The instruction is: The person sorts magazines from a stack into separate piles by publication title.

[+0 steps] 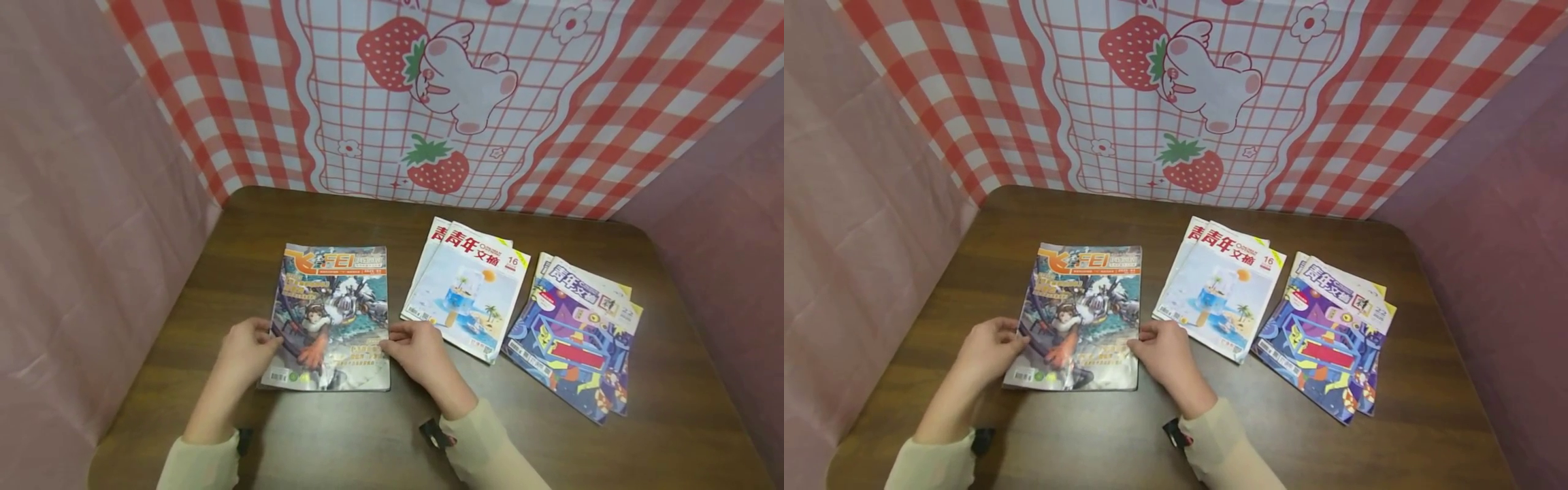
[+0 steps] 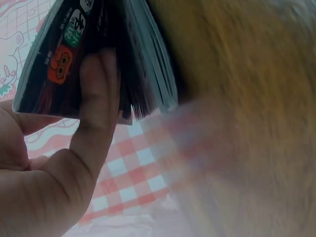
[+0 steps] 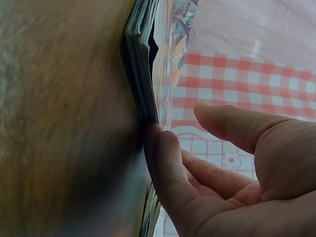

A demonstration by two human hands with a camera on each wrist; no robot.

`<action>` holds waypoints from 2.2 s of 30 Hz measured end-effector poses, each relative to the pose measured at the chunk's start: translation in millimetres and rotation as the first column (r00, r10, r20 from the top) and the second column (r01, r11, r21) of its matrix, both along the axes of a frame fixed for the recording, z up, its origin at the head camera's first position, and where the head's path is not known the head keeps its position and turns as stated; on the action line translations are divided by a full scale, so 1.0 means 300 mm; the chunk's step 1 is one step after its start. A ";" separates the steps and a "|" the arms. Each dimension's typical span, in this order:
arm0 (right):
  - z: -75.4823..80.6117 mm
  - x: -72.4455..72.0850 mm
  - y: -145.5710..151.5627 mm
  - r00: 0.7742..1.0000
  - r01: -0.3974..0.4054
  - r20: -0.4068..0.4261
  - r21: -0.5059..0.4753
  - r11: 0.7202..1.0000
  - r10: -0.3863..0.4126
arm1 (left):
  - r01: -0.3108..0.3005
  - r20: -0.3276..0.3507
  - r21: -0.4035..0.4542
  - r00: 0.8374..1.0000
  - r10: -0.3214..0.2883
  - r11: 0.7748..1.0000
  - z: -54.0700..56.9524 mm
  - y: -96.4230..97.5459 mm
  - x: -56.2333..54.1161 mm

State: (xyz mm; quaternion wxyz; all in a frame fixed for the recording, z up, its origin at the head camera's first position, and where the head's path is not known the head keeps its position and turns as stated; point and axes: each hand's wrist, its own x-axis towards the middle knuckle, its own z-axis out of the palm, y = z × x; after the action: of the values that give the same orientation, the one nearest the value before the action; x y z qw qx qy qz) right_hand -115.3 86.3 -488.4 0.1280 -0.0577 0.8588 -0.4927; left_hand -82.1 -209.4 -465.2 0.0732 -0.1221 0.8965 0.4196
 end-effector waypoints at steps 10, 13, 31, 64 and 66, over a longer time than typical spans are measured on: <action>-0.008 -0.007 0.003 1.000 0.015 -0.021 0.012 1.000 -0.014 | -0.004 -0.033 0.115 0.999 0.008 0.993 0.011 0.014 0.005; -0.011 -0.008 0.006 1.000 0.021 -0.019 0.000 1.000 -0.021 | -0.039 -0.032 0.220 0.998 0.047 0.975 0.018 0.010 0.005; -0.013 -0.020 0.014 0.998 0.041 0.036 0.025 0.999 -0.042 | -0.132 -0.002 0.580 0.987 0.163 0.804 0.023 0.011 -0.010; 0.055 -0.130 -0.130 0.999 -0.016 0.033 -0.145 0.989 0.021 | -0.252 0.016 0.623 0.951 0.310 0.740 0.036 -0.106 -0.011; 0.059 -0.133 -0.140 0.998 -0.019 0.050 -0.164 0.986 0.028 | -0.258 0.024 0.645 0.947 0.319 0.719 0.037 -0.119 -0.013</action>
State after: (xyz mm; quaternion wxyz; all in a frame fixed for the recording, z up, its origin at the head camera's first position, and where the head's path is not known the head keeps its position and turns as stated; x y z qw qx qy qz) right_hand -155.1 44.3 -470.8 0.1510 -0.0654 0.8112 -0.5611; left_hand -86.1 -245.1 -454.1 0.0040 -0.2091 0.6714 0.7110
